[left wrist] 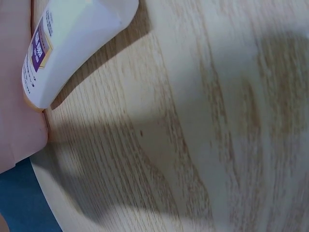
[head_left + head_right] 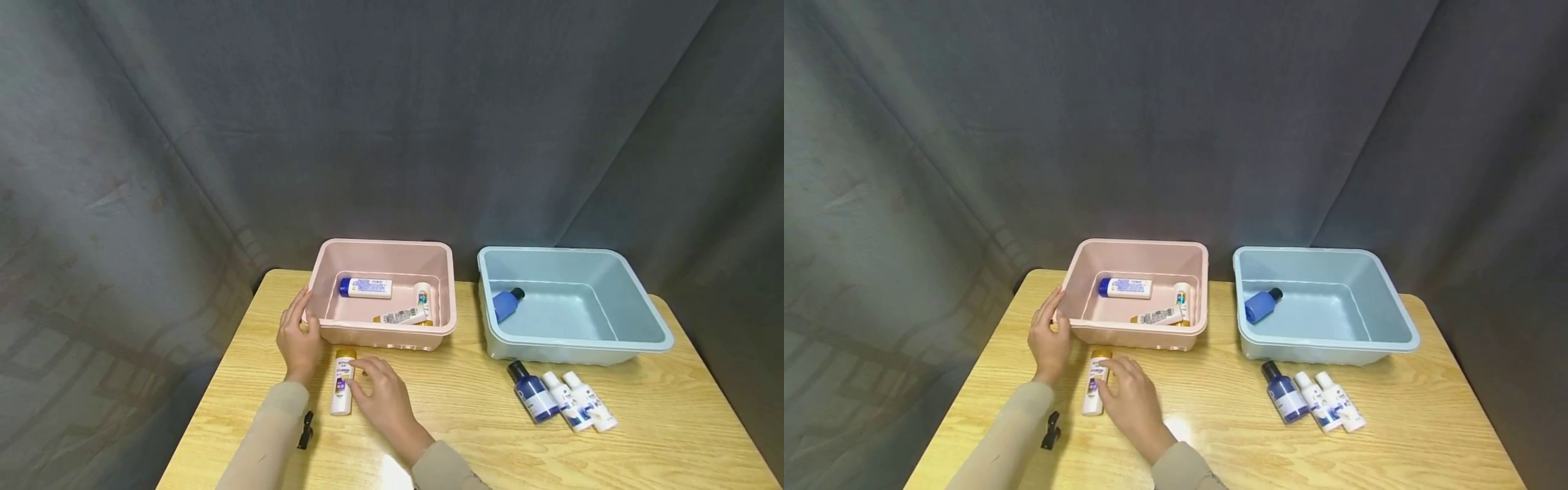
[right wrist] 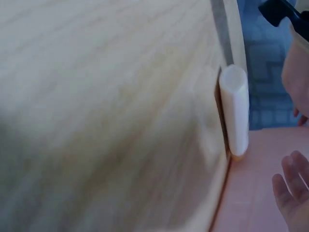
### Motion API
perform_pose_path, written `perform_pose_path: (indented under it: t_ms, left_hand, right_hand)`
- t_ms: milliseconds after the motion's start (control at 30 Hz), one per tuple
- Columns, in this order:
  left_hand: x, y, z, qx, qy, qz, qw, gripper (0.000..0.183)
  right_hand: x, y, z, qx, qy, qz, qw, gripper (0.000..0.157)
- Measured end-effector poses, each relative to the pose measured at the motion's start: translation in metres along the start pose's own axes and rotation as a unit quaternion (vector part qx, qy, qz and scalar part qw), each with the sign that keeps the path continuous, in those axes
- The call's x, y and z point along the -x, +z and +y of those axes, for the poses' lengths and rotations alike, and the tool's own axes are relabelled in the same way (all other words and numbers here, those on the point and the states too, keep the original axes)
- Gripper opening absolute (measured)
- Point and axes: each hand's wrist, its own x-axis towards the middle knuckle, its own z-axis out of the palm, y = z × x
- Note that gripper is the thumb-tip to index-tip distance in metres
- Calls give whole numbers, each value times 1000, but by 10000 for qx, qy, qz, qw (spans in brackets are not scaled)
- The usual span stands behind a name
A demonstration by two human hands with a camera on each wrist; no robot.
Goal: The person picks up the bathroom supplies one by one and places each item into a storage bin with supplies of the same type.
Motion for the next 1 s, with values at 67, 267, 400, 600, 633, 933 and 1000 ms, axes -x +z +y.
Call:
perform_pose_path:
  t_ms: [67,267,400,600,633,933,1000]
  left_hand:
    - [0,1,0,7,-5,-22,10000,37]
    - [-1,0,1,6,-5,-51,10000,39]
    - [-3,-1,1,-4,15,-10,10000,38]
    - [-2,-2,2,23,83,69,9999,37]
    - [-2,-2,2,24,90,78,9999,37]
    - [1,-1,1,32,-20,-9,10000,37]
    - [1,-2,0,17,-57,-57,10000,38]
  right_hand:
    - [1,4,0,-33,80,32,10000,33]
    - [1,15,-1,-157,542,28,9984,36]
    - [-1,21,-3,-140,975,-85,9951,41]
    - [-4,29,-4,-187,1445,-142,9892,50]
    - [-5,30,-4,-201,1492,-132,9885,51]
    - [-3,46,-5,-310,1962,-274,9797,68]
    - [-3,50,-6,-321,2042,-271,9780,70]
